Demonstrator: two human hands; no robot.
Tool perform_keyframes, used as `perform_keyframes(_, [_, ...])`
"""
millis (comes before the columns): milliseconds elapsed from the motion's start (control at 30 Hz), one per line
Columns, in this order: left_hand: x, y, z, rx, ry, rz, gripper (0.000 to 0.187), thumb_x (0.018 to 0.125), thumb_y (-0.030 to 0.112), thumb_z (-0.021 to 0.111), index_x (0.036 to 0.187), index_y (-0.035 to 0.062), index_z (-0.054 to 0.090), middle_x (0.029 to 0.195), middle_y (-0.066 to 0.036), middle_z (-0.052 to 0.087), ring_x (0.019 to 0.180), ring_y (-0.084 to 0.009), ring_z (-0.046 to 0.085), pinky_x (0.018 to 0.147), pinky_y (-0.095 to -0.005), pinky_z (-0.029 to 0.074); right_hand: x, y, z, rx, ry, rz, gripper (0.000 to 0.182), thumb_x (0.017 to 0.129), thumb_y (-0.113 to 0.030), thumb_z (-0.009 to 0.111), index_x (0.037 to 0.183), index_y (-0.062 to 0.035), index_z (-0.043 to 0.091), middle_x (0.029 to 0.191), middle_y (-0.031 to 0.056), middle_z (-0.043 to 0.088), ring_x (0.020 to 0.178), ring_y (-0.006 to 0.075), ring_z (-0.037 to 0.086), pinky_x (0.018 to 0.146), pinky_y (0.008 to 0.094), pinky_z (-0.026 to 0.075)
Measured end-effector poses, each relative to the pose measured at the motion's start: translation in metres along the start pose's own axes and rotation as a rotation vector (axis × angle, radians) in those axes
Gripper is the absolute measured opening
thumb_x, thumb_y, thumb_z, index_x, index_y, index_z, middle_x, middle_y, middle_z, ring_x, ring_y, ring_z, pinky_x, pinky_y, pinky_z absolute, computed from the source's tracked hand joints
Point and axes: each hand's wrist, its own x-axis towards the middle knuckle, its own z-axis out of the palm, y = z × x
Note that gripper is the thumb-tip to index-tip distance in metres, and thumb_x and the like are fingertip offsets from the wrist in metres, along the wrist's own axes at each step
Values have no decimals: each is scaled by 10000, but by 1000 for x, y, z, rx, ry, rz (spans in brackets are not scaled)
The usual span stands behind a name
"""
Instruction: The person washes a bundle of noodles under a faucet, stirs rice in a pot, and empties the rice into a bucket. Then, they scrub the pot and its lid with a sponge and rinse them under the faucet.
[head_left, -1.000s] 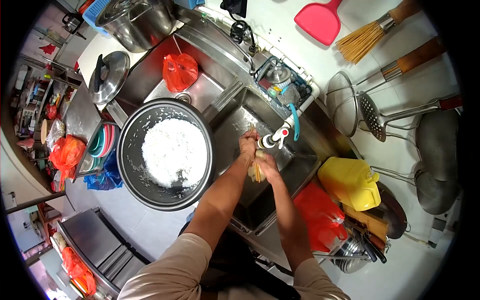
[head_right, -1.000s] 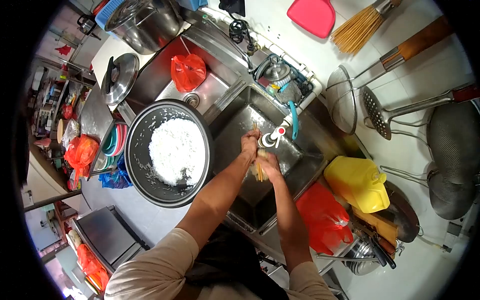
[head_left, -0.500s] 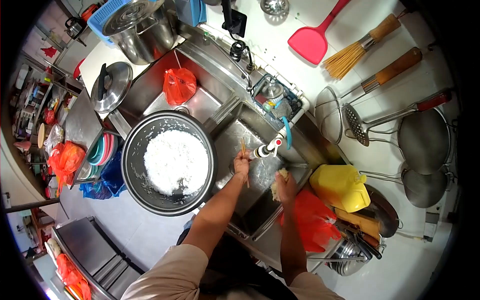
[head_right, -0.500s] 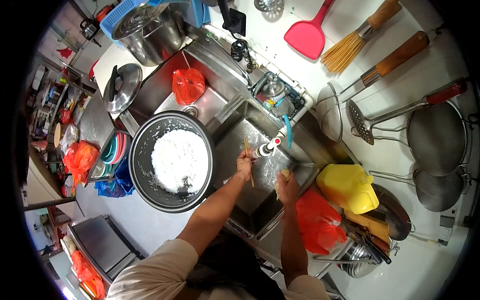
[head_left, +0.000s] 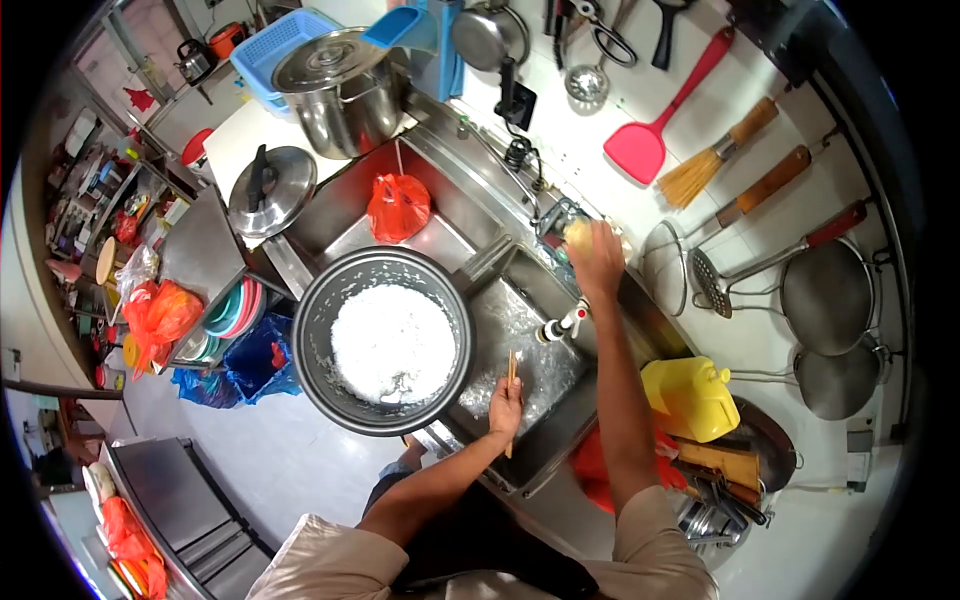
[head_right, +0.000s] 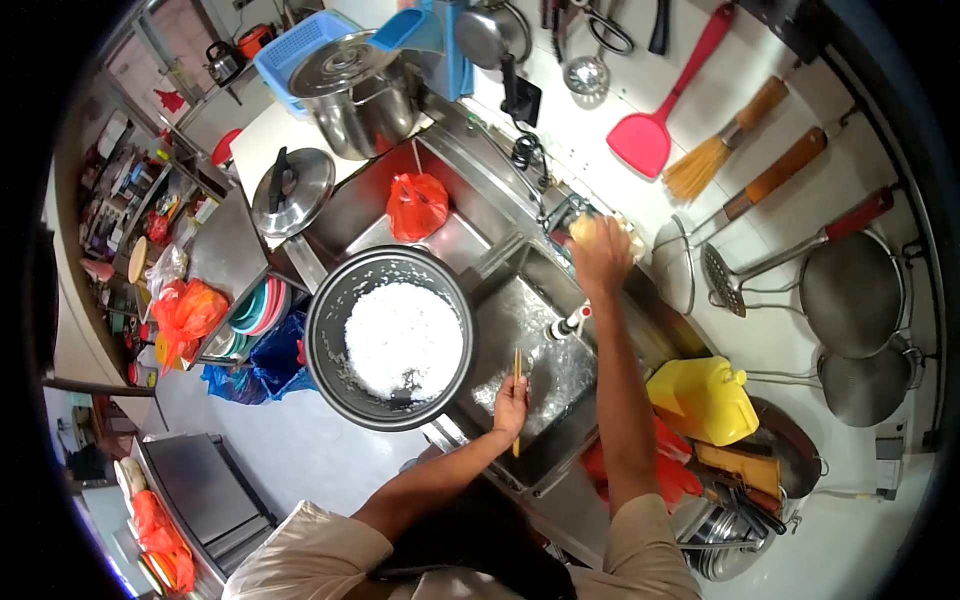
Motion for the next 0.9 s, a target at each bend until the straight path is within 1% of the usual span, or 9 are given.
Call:
perform_keyframes(67, [-10, 19, -1, 52, 10, 5, 196, 981, 246, 492, 951, 60, 546, 662, 19, 496, 568, -70, 428, 523, -234, 374, -23, 11, -2, -4, 35, -24, 394, 789, -186, 679, 1142, -41, 584, 1188, 178, 572, 1054, 379, 546, 932, 454, 417])
perform_keyframes(133, [-23, 41, 0, -155, -70, -106, 168, 993, 212, 460, 1049, 64, 516, 728, 1, 530, 583, -72, 445, 539, -227, 389, -48, 4, -25, 158, 156, 102, 289, 853, -142, 614, 1099, 11, 607, 1077, 147, 640, 1026, 288, 599, 903, 348, 450])
perform_keyframes(200, [-24, 56, -5, -174, -133, -139, 185, 996, 176, 441, 1152, 84, 476, 796, -18, 561, 597, -80, 481, 545, -225, 410, -76, -5, -44, 582, 290, 516, 201, 887, -107, 561, 1034, 9, 634, 973, 87, 663, 900, 215, 627, 825, 292, 480])
perform_keyframes(267, [-35, 101, -7, -245, -178, -115, 221, 993, 217, 456, 1176, 95, 479, 824, -37, 573, 620, -98, 521, 544, -248, 449, -111, 18, -39, 562, 392, 640, 199, 916, -150, 518, 985, -12, 644, 881, 41, 656, 777, 149, 612, 697, 260, 486])
perform_keyframes(367, [-38, 137, -7, -258, -183, -24, 237, 991, 207, 449, 1208, 112, 456, 799, -45, 570, 578, -98, 531, 501, -240, 442, -136, 4, -44, 599, 143, 1048, 216, 919, -186, 491, 932, -30, 641, 822, 48, 648, 670, 130, 591, 576, 263, 460])
perform_keyframes(467, [-31, 170, -13, -288, -172, 4, 244, 973, 157, 456, 1214, 125, 444, 764, -40, 556, 503, -85, 477, 439, -229, 387, -141, -14, -44, 658, -55, 1095, 240, 918, -215, 472, 925, -36, 633, 782, 60, 639, 613, 123, 580, 507, 261, 433])
perform_keyframes(600, [8, 192, -24, -278, -141, 107, 190, 912, 136, 552, 1091, 91, 508, 718, -9, 534, 430, -73, 399, 366, -229, 299, -156, -41, -39, 612, 12, 1018, 152, 863, -97, 530, 970, -10, 595, 765, 72, 620, 620, 139, 574, 528, 263, 454])
perform_keyframes(733, [52, 262, -74, -393, -265, -230, 140, 878, 118, 575, 1009, 70, 575, 635, 18, 469, 399, -52, 308, 340, -216, 212, -185, -39, -29, 624, 51, 1050, 168, 845, -63, 535, 997, -10, 582, 769, 63, 603, 641, 142, 578, 532, 267, 463])
perform_keyframes(900, [73, 339, -201, -31, -223, 31, 173, 894, 165, 532, 1017, 109, 642, 648, 33, 502, 431, -27, 309, 360, -197, 200, -178, -66, -38, 740, -178, 1045, 224, 916, -257, 555, 917, -39, 605, 705, 32, 592, 503, 106, 527, 431, 244, 392])
